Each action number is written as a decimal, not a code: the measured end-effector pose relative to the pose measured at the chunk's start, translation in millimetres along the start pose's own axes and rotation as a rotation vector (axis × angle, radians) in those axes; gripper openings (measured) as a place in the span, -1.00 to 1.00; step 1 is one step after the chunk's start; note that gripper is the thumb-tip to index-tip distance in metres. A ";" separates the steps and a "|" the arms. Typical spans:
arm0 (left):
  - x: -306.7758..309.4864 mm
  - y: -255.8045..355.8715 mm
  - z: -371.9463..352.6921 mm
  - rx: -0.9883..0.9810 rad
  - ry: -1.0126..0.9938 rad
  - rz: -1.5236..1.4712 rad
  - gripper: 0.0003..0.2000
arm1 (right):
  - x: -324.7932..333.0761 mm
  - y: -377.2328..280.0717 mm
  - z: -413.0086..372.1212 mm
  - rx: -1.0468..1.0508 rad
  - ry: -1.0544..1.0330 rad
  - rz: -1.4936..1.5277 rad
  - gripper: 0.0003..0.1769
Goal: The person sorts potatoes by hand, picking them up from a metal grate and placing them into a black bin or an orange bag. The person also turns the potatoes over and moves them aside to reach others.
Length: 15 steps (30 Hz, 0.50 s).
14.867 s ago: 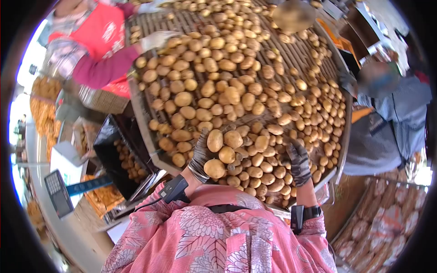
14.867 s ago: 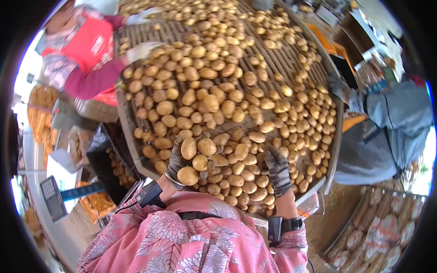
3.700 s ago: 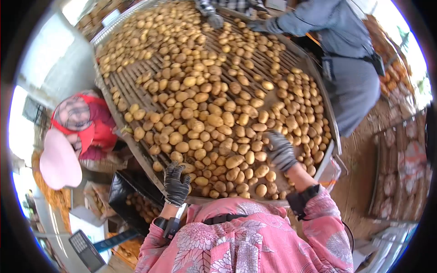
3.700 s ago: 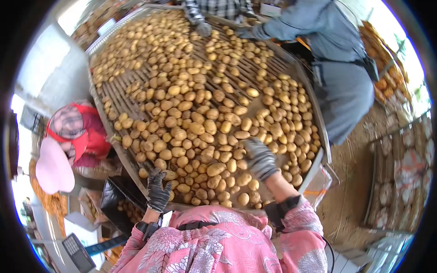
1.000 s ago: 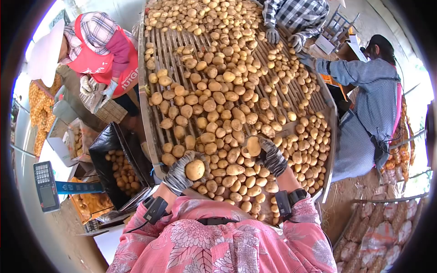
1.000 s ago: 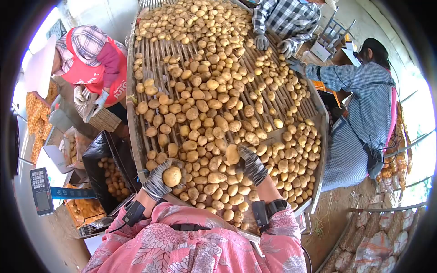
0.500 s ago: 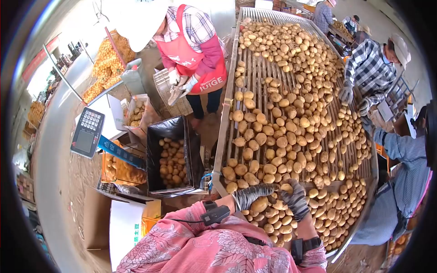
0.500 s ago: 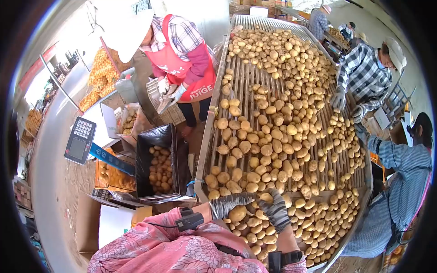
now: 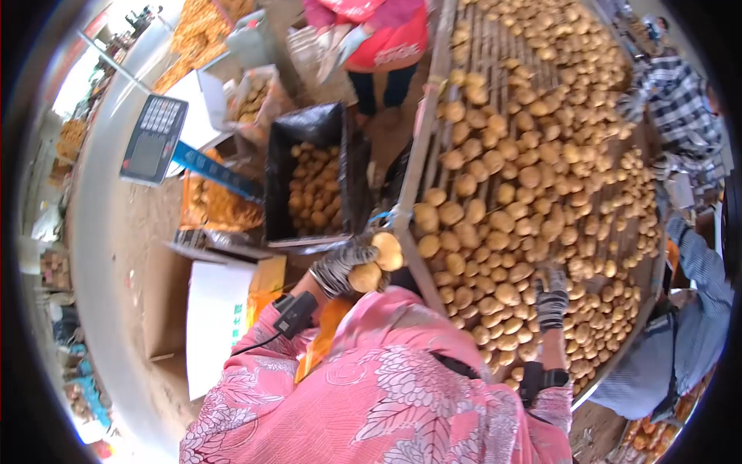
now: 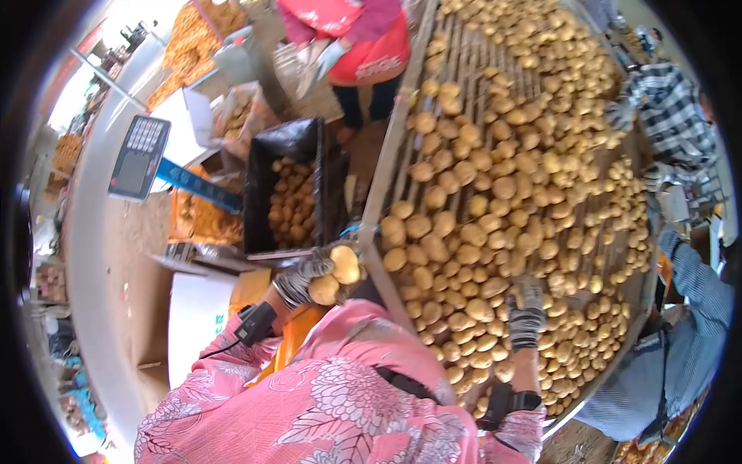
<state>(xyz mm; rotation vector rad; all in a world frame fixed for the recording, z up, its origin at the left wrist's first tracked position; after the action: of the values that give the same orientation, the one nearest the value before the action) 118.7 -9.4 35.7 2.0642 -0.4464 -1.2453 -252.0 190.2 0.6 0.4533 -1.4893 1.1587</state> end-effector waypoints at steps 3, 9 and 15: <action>63.8 -1.6 -77.7 -0.005 0.289 0.223 -0.44 | 10.1 -5.4 -12.0 -0.088 -0.051 0.016 -0.46; 157.5 -83.8 -219.7 0.456 0.492 0.313 -0.53 | 13.8 -27.0 -2.3 -0.191 -0.086 0.042 -0.48; 200.3 -111.3 -269.4 0.460 0.690 0.565 -0.55 | 12.8 -25.3 -4.6 -0.124 -0.080 0.044 -0.47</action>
<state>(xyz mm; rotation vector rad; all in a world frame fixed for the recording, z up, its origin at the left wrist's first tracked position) 445.3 51.1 -86.0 2.3289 -0.9479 -0.0730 -233.0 186.9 21.8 0.3869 -1.6372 1.0855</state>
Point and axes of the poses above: each hand's wrist, its own z-axis towards the middle knuckle, its own x-axis out of the back of the hand, y = z × x, the point moved 9 cm from there along z, towards the middle knuckle, and after that the axes turned 14 degrees about z, right-handed, at the moved point
